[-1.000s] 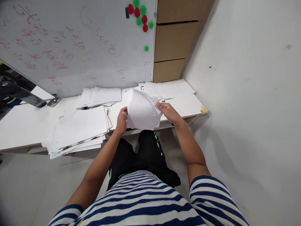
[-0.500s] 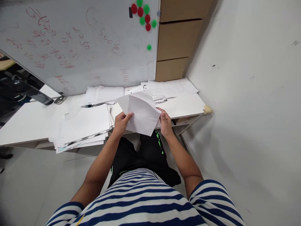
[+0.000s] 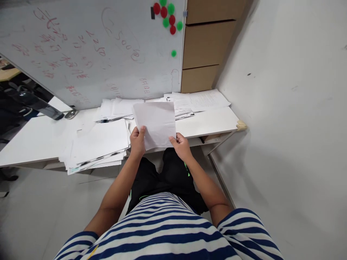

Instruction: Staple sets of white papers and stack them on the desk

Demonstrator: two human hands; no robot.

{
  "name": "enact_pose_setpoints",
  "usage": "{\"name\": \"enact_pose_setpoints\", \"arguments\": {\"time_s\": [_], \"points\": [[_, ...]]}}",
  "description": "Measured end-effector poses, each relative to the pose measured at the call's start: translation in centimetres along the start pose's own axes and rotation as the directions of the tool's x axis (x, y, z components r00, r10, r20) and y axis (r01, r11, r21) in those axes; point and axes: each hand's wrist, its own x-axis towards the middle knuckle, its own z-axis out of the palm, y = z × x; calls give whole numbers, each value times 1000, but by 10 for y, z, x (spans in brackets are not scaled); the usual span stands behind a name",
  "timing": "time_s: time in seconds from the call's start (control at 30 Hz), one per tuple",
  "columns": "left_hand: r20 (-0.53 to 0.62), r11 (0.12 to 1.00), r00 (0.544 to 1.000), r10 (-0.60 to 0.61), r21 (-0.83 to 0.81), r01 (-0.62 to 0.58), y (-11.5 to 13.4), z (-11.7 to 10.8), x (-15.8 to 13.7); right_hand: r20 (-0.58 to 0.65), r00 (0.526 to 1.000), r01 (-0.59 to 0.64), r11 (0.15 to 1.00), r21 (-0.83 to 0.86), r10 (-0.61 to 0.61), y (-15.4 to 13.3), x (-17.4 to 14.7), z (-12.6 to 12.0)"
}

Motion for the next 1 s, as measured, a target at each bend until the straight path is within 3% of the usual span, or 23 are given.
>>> {"name": "enact_pose_setpoints", "arguments": {"time_s": [0.2,0.43,0.57,0.7,0.83,1.0], "points": [[-14,996,999,44,74,-43,-3,-13,4,69,997,-12,991,-135,21,5,7,3],[78,988,986,146,-58,-142,7,-21,22,16,997,74,986,-149,-72,-11,43,12],[48,990,989,141,-20,-140,-7,-30,35,34,988,153,949,-277,-150,11,64,30],[30,994,997,74,84,-76,-35,-43,37,96,988,156,832,-533,-123,44,71,43],[6,990,999,49,133,-49,-52,-56,32,132,977,212,781,-588,-165,62,62,46],[-56,976,998,18,217,-5,-51,-59,30,170,963,268,760,-592,-208,68,58,43]]}}
